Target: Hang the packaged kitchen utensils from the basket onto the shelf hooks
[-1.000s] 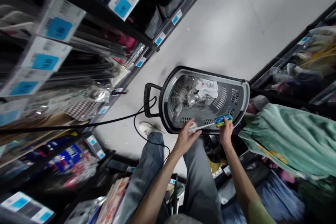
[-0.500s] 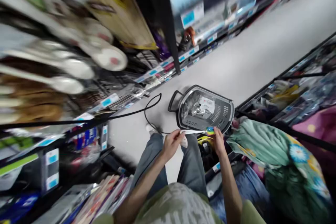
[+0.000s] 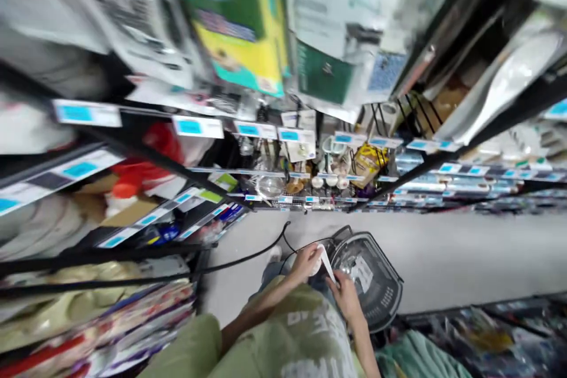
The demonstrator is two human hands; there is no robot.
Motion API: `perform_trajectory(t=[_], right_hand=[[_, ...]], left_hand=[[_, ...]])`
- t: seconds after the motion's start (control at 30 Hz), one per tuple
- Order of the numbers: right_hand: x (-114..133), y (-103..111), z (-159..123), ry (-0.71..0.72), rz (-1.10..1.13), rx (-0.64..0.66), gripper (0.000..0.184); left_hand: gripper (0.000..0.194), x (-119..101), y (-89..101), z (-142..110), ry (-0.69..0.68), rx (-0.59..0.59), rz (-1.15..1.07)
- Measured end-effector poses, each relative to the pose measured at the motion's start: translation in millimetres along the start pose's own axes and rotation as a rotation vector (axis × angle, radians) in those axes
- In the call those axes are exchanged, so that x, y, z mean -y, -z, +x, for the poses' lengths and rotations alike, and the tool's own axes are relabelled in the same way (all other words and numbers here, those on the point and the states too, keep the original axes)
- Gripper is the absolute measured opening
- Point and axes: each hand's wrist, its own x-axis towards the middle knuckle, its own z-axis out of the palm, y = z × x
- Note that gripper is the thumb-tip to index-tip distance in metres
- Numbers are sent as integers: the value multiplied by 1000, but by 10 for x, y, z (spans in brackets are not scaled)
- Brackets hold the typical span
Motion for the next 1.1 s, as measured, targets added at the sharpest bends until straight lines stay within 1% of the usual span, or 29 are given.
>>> perform_trajectory(t=[0.07,0.17,0.27,0.3,0.37,0.47,0.53,0.63,0.73,0.83,0.9,1.0,1.1], right_hand=[[233,-154,154,65,-9,44,27],[487,-384,410,93,17,63,30],[641,-590,779,107,35,38,31],[677,-651,934,108,36,16,32],[733,-762,1285,97,42,-46,33],[796,-932,1856,68,55,-138,35],[836,-1074,2223,60,58,-180,34],[907,-1345,2698,43,90,-204,33],[988,-1636,3051,30,163,-204,32],[1053,-1863,3269,42,253,-218,35],[1079,-1959,3345,57,300,-238,38],[1094,-2029,3382,70,342,-269,39],[1097,-2043,3390,69,357,-290,39]], left_hand=[[34,8,181,-111,-31,-74,-37],[28,64,390,-217,-44,-170,-138],[20,126,548,-151,-39,-276,-265],[20,144,605,-85,-35,-314,-294],[26,179,740,103,-22,-386,-324],[32,231,1015,464,-14,-450,-346],[32,265,1235,714,-18,-455,-356],[33,316,1570,1034,-21,-440,-352],[36,366,1859,1225,-29,-417,-323],[37,424,2074,1267,-53,-385,-286],[36,470,2172,1239,-61,-368,-262],[36,545,2260,1168,-56,-351,-231],[36,616,2296,1104,-33,-332,-210]])
